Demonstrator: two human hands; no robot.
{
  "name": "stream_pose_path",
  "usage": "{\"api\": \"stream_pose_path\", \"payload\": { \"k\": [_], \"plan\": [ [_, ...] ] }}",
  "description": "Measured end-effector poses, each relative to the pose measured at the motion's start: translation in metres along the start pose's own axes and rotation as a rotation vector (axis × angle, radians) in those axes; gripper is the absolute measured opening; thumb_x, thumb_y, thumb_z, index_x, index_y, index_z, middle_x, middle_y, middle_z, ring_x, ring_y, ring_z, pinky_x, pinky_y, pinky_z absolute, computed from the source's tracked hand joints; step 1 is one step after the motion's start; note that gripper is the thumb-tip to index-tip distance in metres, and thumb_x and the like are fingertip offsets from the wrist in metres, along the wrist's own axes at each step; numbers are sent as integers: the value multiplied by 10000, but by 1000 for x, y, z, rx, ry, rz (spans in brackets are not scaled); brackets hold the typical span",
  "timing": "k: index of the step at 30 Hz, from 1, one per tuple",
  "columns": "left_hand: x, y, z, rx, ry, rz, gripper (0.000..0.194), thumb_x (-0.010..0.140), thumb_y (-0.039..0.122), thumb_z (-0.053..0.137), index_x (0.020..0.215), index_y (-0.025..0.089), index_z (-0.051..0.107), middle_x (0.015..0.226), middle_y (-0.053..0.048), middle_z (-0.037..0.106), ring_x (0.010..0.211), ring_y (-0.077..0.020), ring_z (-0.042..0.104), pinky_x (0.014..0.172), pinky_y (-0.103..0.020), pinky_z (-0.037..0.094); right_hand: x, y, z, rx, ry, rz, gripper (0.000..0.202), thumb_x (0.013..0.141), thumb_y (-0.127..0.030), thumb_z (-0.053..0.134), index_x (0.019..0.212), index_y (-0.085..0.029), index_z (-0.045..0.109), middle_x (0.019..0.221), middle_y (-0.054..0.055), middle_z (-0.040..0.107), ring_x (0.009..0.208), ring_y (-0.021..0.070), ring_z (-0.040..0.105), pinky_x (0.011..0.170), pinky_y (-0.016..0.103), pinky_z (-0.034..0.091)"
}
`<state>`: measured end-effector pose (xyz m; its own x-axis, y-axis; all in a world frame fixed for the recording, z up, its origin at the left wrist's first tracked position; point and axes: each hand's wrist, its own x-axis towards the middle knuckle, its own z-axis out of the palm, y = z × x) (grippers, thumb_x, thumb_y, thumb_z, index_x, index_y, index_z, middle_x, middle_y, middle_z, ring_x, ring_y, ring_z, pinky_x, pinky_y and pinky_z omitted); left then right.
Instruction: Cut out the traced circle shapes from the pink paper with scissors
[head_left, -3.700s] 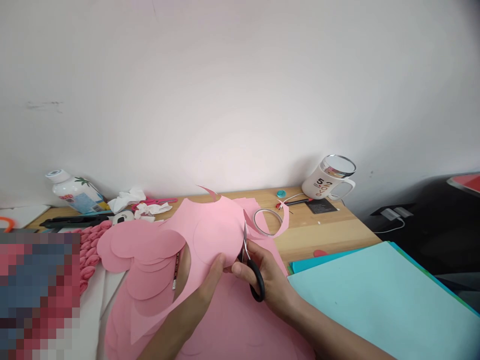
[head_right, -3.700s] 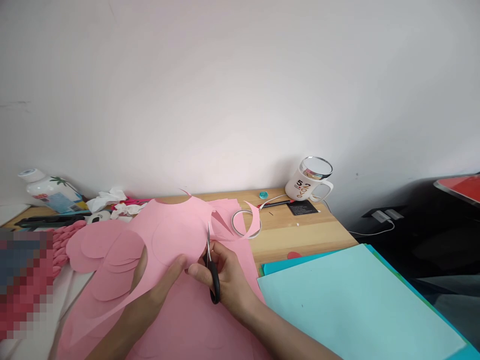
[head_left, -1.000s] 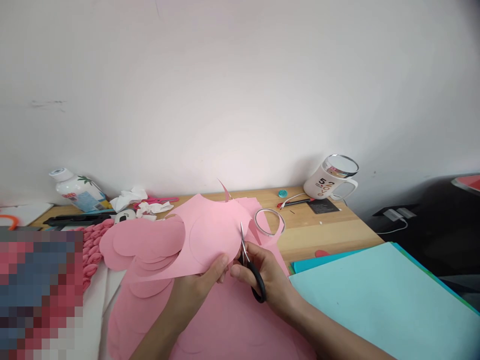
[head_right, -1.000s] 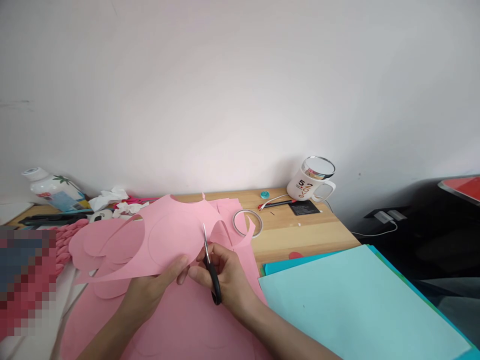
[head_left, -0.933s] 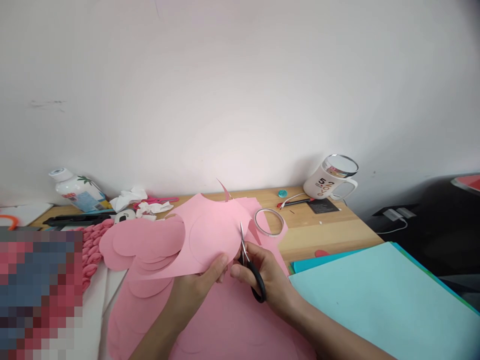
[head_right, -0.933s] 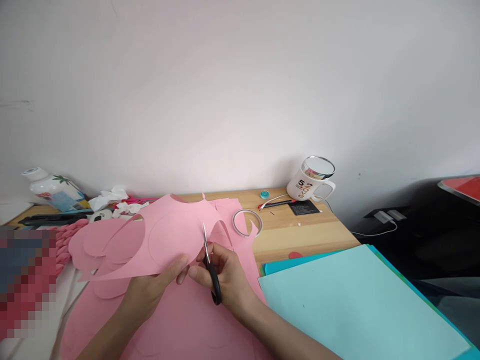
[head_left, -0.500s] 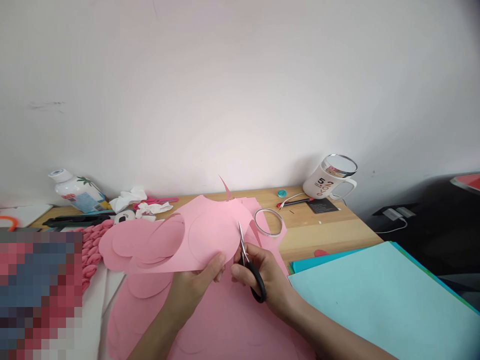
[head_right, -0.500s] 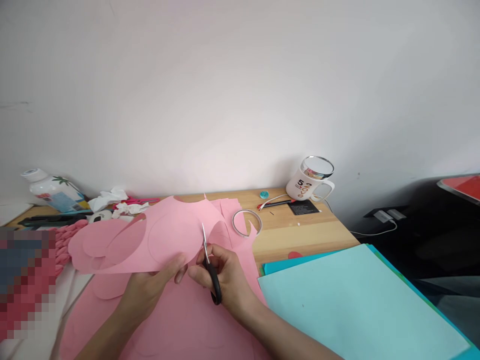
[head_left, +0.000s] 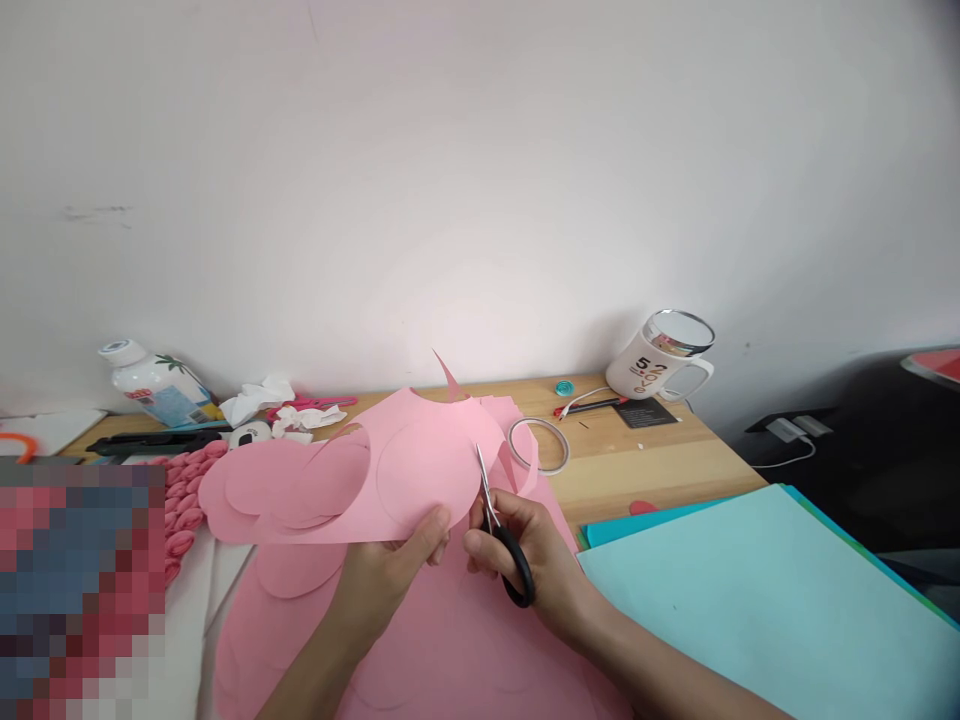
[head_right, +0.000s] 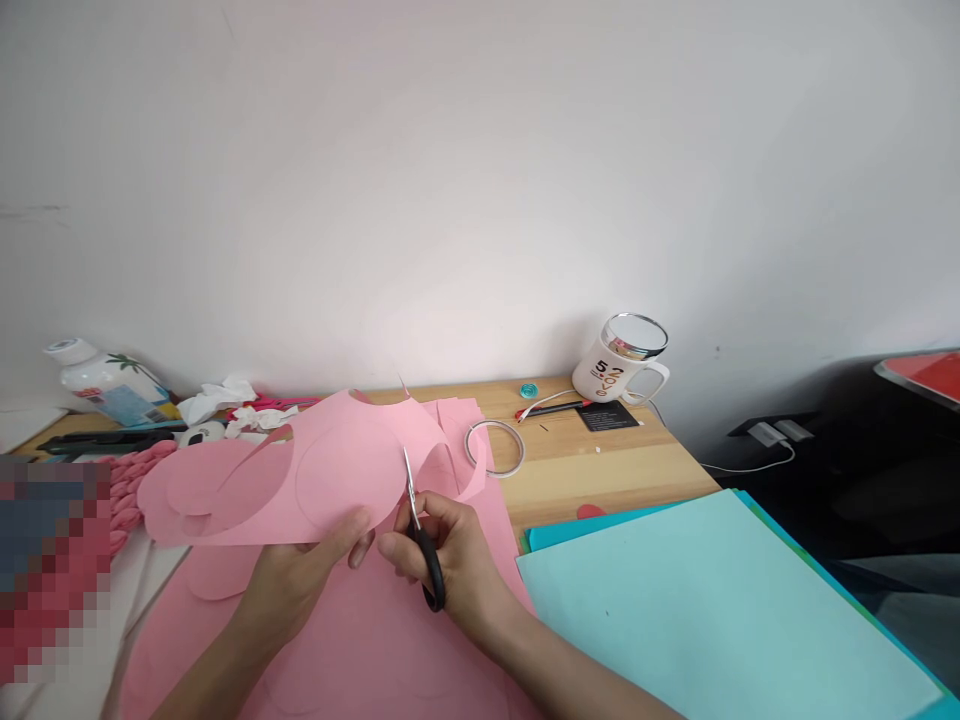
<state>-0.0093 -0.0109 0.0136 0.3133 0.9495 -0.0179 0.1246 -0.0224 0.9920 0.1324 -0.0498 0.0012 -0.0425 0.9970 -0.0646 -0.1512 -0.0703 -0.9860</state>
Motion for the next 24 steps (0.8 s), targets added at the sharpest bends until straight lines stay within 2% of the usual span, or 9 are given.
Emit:
{"api": "stream_pose_path", "payload": {
  "k": [5,9,17,20,24],
  "plan": [
    [1,-1,-2,-27,-4,7,314,762,315,541,490,196,437,485,29,437,523,-118,451,535,-249,411,0,0,0,-10,-1,-3,403,699,-516,646,597,-185,441,478,-46,459,459,92,395,451,224,309],
    [2,-3,-4,-43,-55,-2,286,755,302,557,512,193,454,483,32,449,516,-120,461,539,-259,420,0,1,0,-10,3,-1,396,694,-498,661,590,-184,443,469,-46,461,453,93,400,444,222,308],
    [0,1,1,-64,14,27,304,776,312,535,507,197,450,474,32,436,501,-119,449,525,-260,408,-1,1,0,16,7,16,394,670,-484,691,589,-184,448,459,-47,462,444,98,416,433,223,310],
    [0,2,3,-70,-11,74,329,795,332,518,498,192,487,473,16,479,508,-132,486,552,-270,434,-1,1,2,57,-9,6,388,677,-478,690,589,-184,453,470,-40,482,446,101,432,449,232,333],
    [-1,1,2,-38,-26,48,320,783,340,540,502,186,538,462,10,526,496,-131,512,553,-259,449,-2,2,3,98,-39,-4,388,678,-481,691,600,-178,463,527,-18,534,445,93,434,456,234,350]
  ]
}}
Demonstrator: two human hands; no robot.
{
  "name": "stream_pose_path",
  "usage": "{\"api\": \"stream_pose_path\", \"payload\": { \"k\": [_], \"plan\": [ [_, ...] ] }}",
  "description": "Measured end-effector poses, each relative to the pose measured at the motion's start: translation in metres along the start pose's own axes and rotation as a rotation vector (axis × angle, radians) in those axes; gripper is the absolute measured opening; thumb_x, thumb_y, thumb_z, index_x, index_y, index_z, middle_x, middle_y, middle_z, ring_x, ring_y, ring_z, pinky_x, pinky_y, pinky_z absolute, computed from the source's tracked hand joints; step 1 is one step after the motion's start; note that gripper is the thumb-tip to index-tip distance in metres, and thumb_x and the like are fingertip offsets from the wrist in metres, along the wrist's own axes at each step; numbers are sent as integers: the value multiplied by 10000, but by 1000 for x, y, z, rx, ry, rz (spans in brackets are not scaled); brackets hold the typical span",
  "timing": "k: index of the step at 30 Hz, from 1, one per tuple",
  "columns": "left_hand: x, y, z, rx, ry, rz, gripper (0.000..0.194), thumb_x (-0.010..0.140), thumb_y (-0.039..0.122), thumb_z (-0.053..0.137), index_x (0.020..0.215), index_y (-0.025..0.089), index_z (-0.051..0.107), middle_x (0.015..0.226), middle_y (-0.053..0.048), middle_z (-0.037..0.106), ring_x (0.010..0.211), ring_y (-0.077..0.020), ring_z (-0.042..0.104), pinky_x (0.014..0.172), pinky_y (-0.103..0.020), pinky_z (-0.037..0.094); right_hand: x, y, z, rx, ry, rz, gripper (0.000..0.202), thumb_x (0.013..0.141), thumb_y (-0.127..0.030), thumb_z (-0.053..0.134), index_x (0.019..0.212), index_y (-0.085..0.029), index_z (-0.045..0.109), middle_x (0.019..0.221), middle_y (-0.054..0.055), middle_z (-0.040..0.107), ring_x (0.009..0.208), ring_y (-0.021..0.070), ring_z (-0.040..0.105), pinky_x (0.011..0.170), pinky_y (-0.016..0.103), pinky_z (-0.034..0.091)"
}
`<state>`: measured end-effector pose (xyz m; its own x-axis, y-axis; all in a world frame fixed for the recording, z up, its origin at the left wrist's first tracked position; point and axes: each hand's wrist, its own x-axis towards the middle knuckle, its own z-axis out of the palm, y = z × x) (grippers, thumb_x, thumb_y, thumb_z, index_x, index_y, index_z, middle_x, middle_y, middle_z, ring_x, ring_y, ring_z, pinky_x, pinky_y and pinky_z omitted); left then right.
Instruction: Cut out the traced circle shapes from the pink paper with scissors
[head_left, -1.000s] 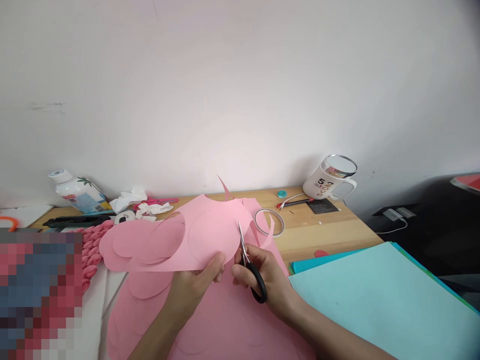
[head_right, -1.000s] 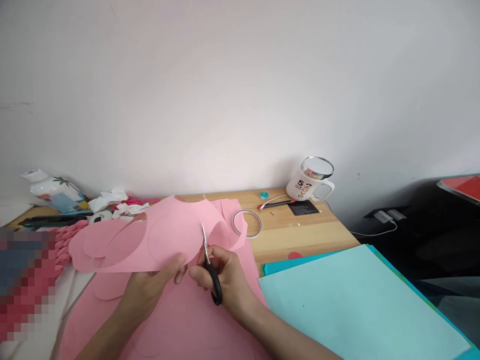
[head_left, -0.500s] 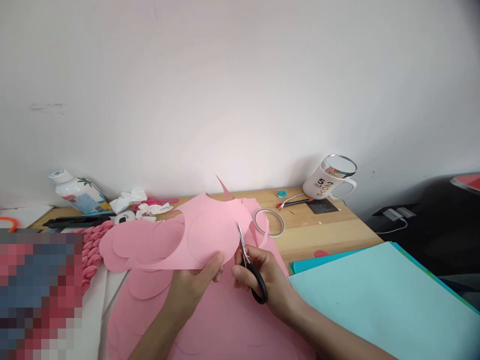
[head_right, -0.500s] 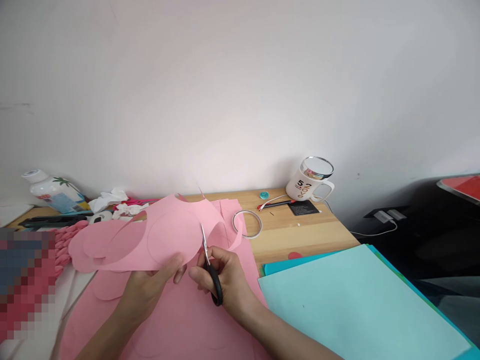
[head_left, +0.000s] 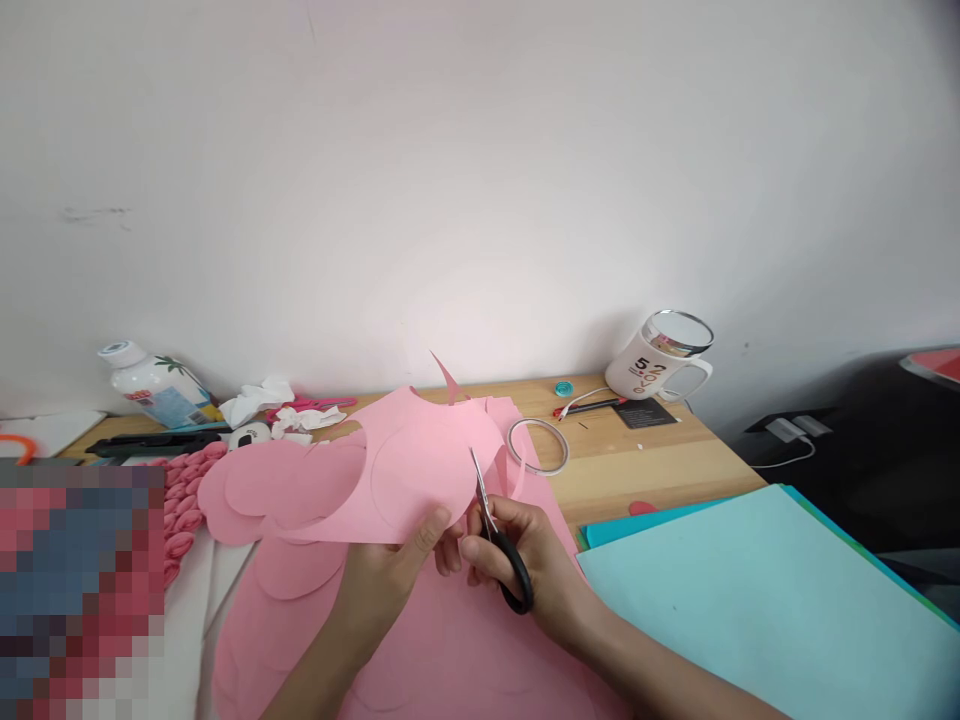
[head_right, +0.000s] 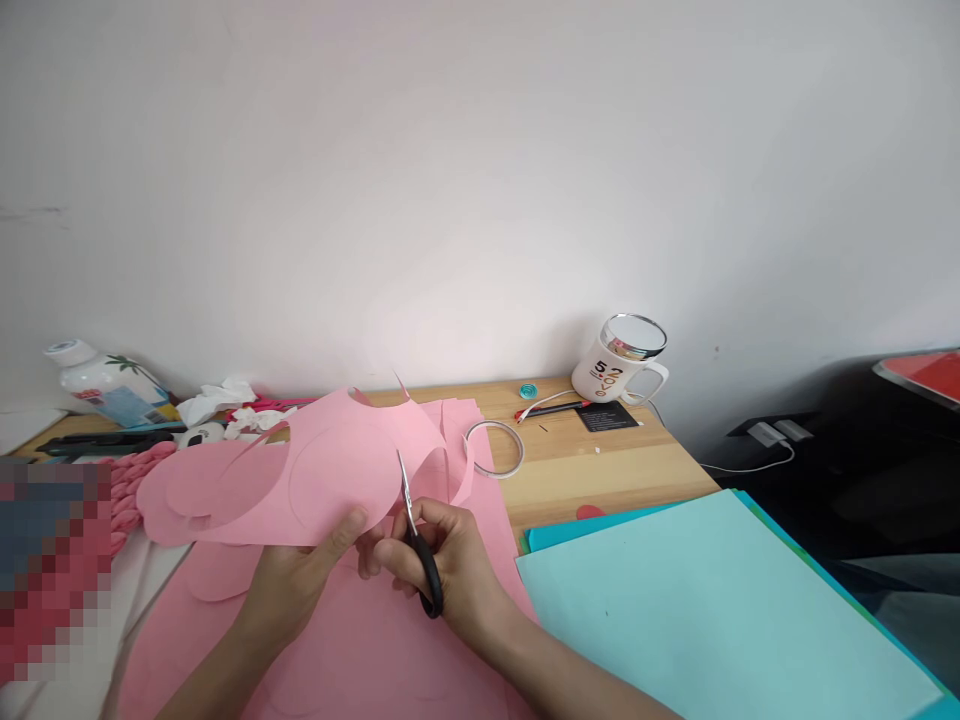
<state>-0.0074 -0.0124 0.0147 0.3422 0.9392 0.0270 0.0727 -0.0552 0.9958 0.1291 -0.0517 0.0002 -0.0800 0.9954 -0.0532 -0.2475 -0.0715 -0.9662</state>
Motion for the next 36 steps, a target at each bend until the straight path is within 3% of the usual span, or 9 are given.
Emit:
{"api": "stream_pose_path", "payload": {
  "k": [10,29,36],
  "plan": [
    [-1,3,-3,92,-62,-45,389,782,351,521,453,201,376,442,38,364,458,-105,379,509,-257,371,3,-2,-5,-54,31,-7,398,641,-502,717,644,-181,482,560,-43,467,521,96,362,491,232,284],
    [-1,7,-2,61,-25,-71,364,761,319,536,452,192,392,438,45,375,454,-96,375,497,-253,349,2,-2,-4,-125,42,-14,347,694,-470,674,647,-178,492,507,-43,448,491,103,371,465,234,288],
    [5,-2,-9,21,-131,-57,347,790,315,525,485,192,415,440,44,397,455,-101,398,494,-258,359,2,-4,-3,-129,53,11,381,665,-497,685,607,-189,469,491,-44,456,475,101,388,456,228,315]
  ]
}}
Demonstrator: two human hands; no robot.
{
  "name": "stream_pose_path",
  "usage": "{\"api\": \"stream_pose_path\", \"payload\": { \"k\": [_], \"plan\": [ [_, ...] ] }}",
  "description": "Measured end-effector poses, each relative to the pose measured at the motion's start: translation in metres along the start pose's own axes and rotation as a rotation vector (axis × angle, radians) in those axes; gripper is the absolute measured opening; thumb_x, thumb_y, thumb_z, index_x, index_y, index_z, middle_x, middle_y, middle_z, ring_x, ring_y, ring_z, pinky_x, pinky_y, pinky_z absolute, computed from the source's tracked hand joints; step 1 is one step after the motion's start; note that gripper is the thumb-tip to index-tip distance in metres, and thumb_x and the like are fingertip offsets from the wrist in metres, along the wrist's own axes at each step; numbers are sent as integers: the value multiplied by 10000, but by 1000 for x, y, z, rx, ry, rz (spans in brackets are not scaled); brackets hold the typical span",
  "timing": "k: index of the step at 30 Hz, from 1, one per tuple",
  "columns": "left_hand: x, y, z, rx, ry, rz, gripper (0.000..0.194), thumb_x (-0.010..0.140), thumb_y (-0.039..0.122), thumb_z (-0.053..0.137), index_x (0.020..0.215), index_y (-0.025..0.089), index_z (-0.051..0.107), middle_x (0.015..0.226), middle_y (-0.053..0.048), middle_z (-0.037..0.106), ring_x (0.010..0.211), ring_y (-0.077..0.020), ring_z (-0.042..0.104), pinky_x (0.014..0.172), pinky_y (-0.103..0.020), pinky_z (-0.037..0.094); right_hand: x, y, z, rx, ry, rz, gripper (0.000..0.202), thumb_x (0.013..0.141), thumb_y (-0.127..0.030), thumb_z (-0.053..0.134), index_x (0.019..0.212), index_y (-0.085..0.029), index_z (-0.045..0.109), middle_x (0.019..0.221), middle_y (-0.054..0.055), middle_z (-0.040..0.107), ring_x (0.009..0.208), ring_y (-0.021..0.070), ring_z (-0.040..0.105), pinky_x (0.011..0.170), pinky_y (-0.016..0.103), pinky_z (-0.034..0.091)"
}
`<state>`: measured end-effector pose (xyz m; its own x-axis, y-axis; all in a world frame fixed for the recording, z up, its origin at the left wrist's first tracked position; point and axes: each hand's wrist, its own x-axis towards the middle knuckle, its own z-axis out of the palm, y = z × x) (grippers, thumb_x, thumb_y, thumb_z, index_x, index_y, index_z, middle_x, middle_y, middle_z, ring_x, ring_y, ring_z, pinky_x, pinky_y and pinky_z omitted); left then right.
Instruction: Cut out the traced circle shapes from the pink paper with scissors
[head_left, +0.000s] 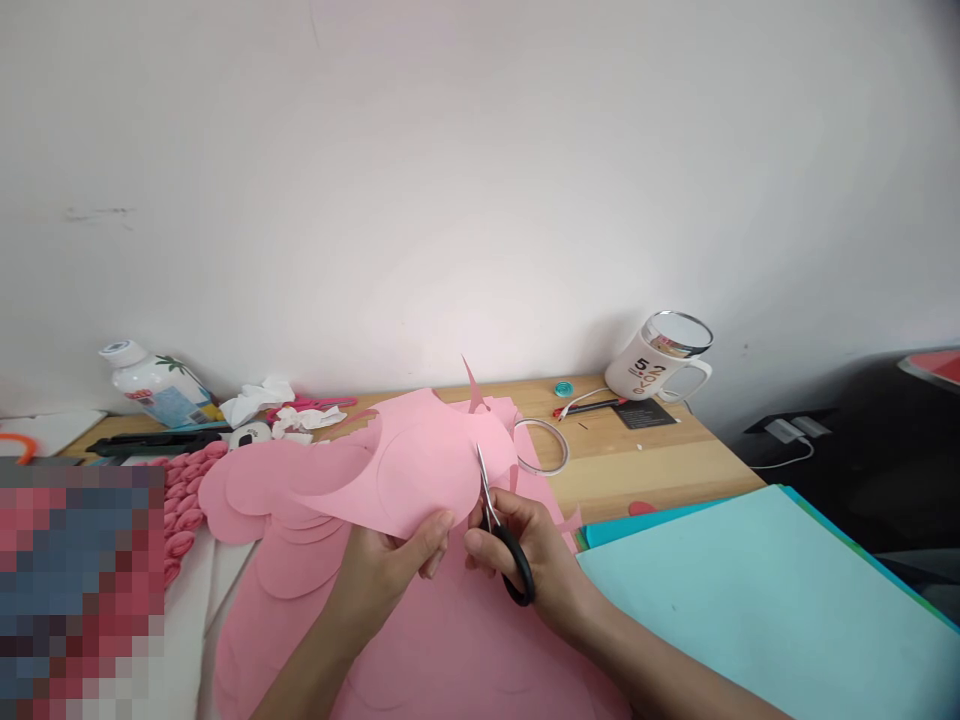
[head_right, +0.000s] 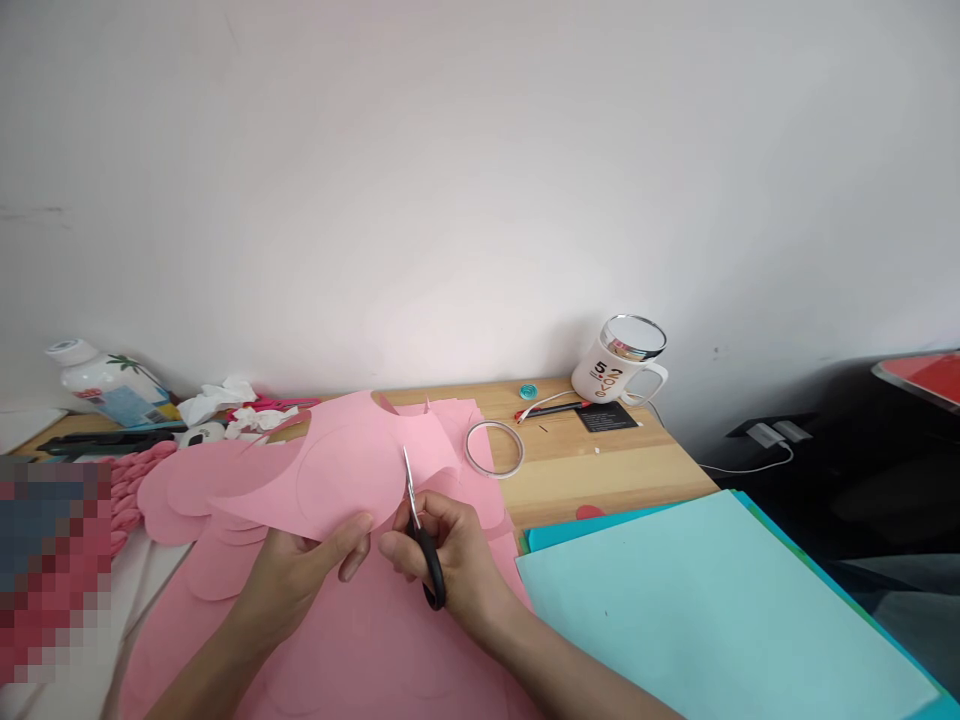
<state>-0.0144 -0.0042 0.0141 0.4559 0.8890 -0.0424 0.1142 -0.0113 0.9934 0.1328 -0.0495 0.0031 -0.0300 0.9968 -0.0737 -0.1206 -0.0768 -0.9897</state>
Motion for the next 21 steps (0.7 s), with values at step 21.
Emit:
{"api": "stream_pose_path", "payload": {
  "k": [21],
  "plan": [
    [1,-2,-2,-82,28,19,294,787,266,547,531,183,432,439,59,403,432,-84,375,472,-254,322,0,2,-1,-4,-1,-21,406,697,-537,634,582,-191,455,470,-44,475,454,100,431,439,226,338]
  ]
}}
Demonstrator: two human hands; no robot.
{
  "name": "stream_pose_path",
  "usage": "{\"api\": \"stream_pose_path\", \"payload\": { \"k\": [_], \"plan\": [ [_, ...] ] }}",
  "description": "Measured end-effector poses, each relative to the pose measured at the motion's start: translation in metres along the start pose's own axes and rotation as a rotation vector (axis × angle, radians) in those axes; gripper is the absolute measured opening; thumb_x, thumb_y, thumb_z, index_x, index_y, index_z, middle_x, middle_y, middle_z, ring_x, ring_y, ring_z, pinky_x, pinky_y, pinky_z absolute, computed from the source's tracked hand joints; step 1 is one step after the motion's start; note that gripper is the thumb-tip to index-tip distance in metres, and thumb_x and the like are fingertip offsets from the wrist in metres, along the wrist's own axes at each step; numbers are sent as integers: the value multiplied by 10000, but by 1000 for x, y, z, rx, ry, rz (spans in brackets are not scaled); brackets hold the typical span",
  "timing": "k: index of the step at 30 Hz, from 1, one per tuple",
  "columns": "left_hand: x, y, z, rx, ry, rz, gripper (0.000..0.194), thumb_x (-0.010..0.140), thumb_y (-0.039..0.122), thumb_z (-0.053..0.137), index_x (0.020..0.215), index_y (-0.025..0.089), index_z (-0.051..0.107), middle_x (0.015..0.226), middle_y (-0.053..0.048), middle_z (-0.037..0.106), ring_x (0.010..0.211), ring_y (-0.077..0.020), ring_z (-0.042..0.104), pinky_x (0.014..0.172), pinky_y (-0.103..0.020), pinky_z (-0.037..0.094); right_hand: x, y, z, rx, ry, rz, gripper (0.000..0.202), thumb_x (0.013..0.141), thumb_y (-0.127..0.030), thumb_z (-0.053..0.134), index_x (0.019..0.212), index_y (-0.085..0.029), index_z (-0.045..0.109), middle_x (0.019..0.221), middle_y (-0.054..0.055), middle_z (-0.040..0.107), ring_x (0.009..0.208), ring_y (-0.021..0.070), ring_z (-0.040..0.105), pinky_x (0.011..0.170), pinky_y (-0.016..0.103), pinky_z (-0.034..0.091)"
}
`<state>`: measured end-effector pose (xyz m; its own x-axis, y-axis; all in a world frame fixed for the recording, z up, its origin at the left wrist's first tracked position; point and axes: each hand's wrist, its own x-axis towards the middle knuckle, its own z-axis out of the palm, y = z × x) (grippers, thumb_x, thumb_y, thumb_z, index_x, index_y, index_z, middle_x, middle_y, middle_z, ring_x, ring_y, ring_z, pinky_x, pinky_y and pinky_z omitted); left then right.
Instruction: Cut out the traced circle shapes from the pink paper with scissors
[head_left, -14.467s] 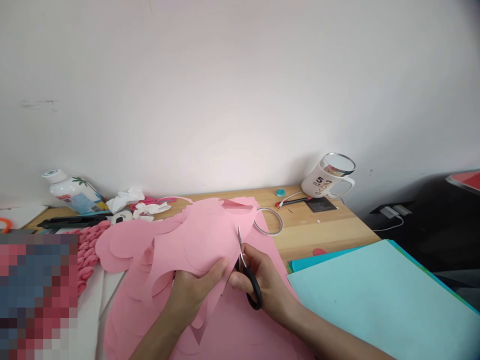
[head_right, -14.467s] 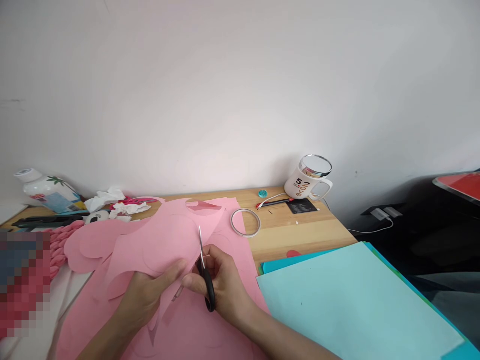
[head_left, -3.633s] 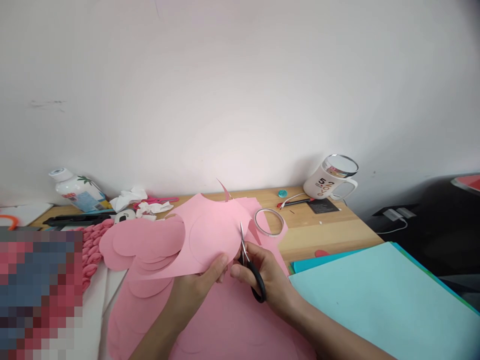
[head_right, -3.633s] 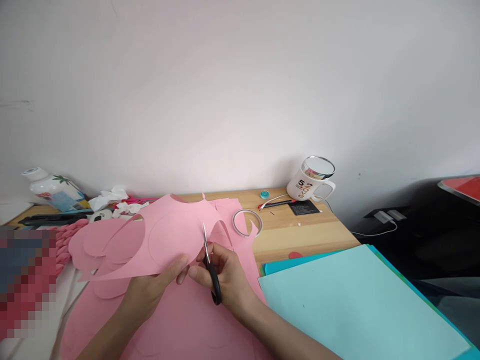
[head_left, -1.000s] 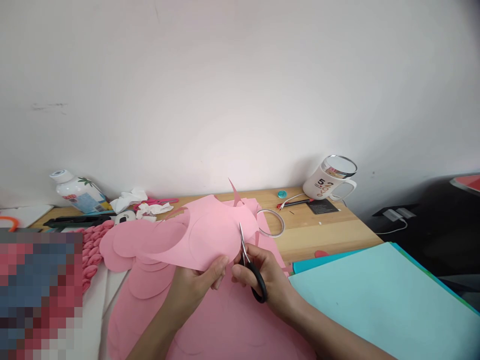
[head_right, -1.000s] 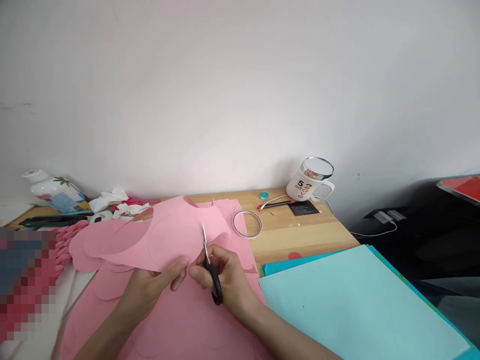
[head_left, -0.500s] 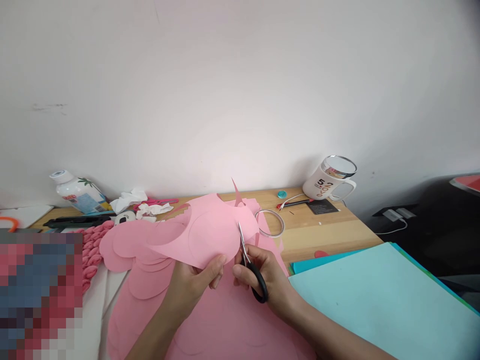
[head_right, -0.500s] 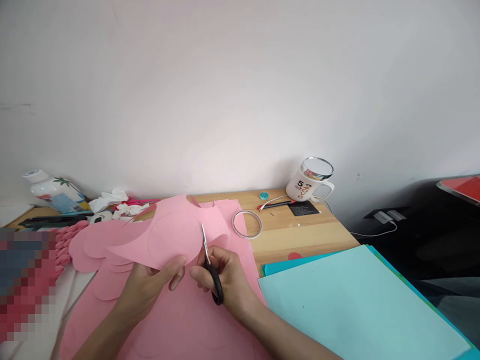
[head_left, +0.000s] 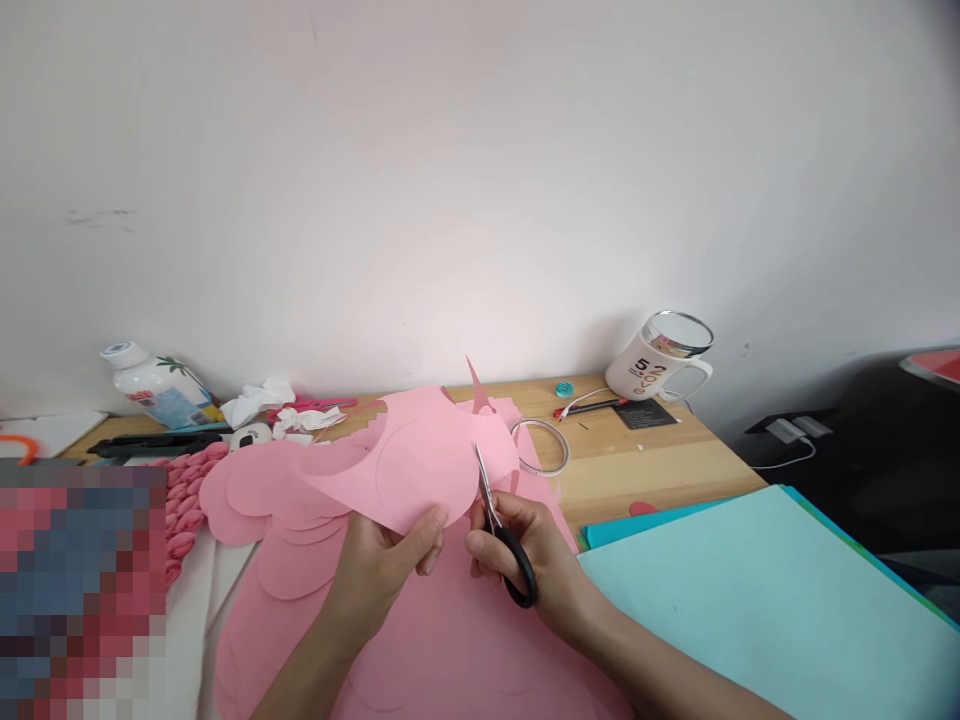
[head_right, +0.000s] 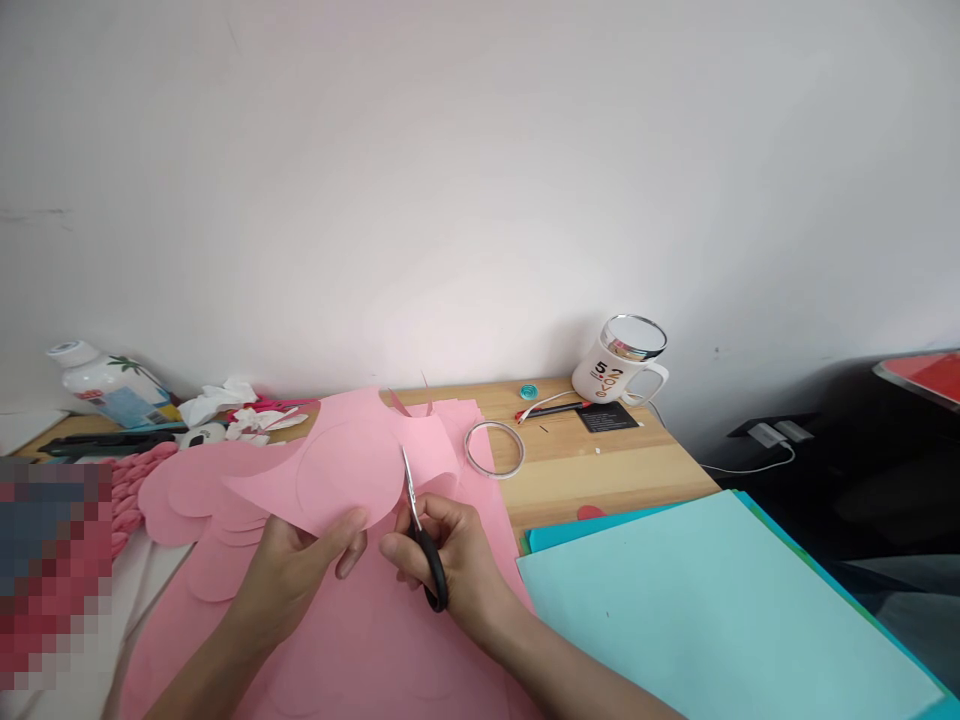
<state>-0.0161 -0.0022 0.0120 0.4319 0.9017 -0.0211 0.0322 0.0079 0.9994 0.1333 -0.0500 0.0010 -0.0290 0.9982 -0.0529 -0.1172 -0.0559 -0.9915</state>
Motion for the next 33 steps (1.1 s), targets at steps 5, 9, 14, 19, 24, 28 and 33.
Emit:
{"api": "stream_pose_path", "payload": {
  "k": [5,9,14,19,24,28,33],
  "plan": [
    [-1,0,-1,2,22,-1,316,787,279,540,511,190,415,428,55,394,430,-88,369,465,-258,313,0,1,0,18,-1,5,394,680,-510,665,580,-193,455,439,-51,463,437,109,453,439,233,348],
    [-1,3,3,28,22,23,341,802,321,526,501,189,434,422,43,418,432,-100,398,477,-268,343,-1,3,2,35,-2,19,400,681,-522,657,584,-193,450,438,-48,475,436,112,464,441,234,347],
    [-1,3,3,84,-4,11,345,812,335,517,507,182,466,441,30,455,452,-109,440,516,-277,383,-2,2,4,77,-23,50,399,666,-527,670,609,-182,476,471,-31,508,444,108,447,438,232,324],
    [-2,-3,0,52,18,-46,279,765,282,559,532,188,437,438,57,404,433,-91,379,460,-256,334,0,1,2,85,-3,55,370,627,-462,733,637,-167,508,529,-36,491,494,99,408,475,232,316],
    [-2,-3,0,30,38,-79,160,723,264,606,654,188,483,451,77,402,439,-91,366,431,-242,307,2,5,0,136,-12,19,334,635,-388,749,629,-154,511,567,-46,442,539,91,358,501,225,272],
    [-3,-3,-2,28,20,-75,186,737,272,597,625,186,475,456,70,415,445,-91,377,445,-248,321,2,6,0,150,-20,23,318,641,-356,747,627,-156,501,559,-56,407,532,86,326,493,224,243],
    [-3,-5,-3,47,0,-62,229,753,272,582,581,182,461,449,62,412,442,-90,372,453,-254,317,1,4,0,111,-17,39,326,642,-370,733,617,-157,489,554,-53,395,523,85,299,480,225,223]
  ]
}}
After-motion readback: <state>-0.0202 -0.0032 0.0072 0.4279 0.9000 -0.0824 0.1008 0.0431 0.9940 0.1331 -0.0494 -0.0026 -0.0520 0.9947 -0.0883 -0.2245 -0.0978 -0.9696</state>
